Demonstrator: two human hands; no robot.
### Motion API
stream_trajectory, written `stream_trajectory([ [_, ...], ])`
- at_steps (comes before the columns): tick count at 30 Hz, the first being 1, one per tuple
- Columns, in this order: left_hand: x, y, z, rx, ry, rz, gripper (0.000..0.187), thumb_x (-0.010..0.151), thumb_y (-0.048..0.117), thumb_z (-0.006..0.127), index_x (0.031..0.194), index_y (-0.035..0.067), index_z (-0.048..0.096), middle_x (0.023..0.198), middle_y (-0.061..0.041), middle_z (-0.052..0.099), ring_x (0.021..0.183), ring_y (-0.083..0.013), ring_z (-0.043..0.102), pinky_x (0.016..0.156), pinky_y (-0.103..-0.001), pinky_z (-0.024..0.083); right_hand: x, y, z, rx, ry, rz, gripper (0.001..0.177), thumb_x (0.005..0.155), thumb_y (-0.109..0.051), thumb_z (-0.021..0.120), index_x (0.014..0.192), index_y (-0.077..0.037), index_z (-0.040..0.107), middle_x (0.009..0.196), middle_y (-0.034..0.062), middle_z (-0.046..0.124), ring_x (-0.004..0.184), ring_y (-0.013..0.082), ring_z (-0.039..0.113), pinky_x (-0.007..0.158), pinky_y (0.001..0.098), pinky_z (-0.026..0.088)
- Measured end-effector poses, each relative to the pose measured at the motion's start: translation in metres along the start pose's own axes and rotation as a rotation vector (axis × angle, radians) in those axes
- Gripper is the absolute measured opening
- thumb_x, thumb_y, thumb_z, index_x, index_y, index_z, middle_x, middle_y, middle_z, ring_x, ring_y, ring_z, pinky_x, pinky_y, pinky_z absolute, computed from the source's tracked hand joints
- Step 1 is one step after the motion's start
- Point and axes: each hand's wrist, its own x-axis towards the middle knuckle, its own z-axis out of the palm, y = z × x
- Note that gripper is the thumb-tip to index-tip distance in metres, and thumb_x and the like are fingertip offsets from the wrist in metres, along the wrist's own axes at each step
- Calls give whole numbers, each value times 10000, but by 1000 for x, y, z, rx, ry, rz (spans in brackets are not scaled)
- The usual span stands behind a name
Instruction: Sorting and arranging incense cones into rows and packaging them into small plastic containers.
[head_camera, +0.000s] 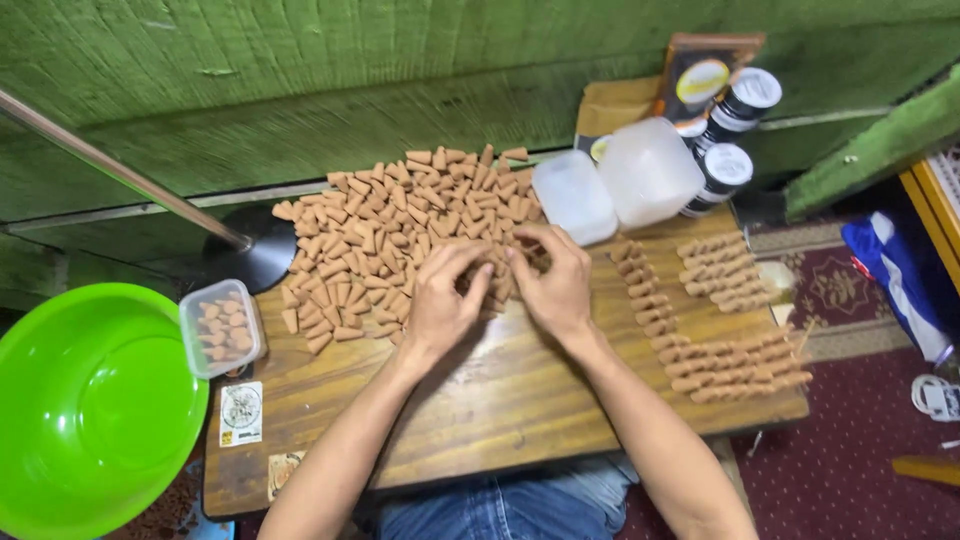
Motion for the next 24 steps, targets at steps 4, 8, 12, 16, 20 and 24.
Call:
stream_trajectory([
  [4, 27, -28, -13, 119, 12, 9, 287, 905, 147, 738, 1191, 124, 734, 1095, -81, 723, 1109, -315, 658, 978, -463, 508, 38, 25, 28, -58, -65, -28, 198, 838, -13, 771, 1028, -69, 755, 873, 128, 720, 857, 342, 716, 753, 421, 587],
  [8, 56, -26, -25, 353, -324, 47, 552, 970, 430, 632, 1401, 89, 583, 1433, -203, 516, 1395, -464, 373, 1151, -622, 267, 62, 29, 41, -196, -224, -106, 174, 859, 34, 700, 1016, -22, 751, 897, 177, 702, 913, 391, 690, 814, 460, 577],
  [12, 65, -42, -20, 590, -509, 15, 776, 941, 749, 411, 1412, 154, 577, 1564, -156, 406, 1519, -409, 215, 1234, -587, 93, 64, 49, 52, -271, -294, -205, 162, 905, -7, 623, 1019, -9, 738, 948, 169, 671, 964, 369, 660, 872, 422, 557],
  [16, 61, -50, -15, 604, -454, 3, 796, 923, 768, 423, 1335, 112, 606, 1529, -164, 453, 1507, -392, 262, 1233, -577, 127, 62, 55, 56, -303, -295, -202, 177, 931, -43, 617, 1051, 3, 740, 1033, 170, 674, 1017, 361, 644, 912, 419, 545],
  [20, 61, -48, -18, 613, -404, 14, 718, 956, 691, 457, 1296, 81, 626, 1479, -133, 516, 1490, -359, 309, 1225, -554, 177, 60, 58, 57, -366, -293, -204, 197, 953, -94, 618, 1082, -18, 746, 1031, 150, 685, 1005, 330, 658, 894, 398, 548],
  [24, 58, -52, -14, 603, -341, 33, 680, 950, 666, 484, 1237, 71, 646, 1449, -125, 538, 1478, -341, 335, 1196, -537, 240, 59, 59, 58, -368, -266, -190, 166, 960, -127, 631, 1040, -47, 752, 916, 110, 655, 919, 292, 657, 839, 366, 550],
])
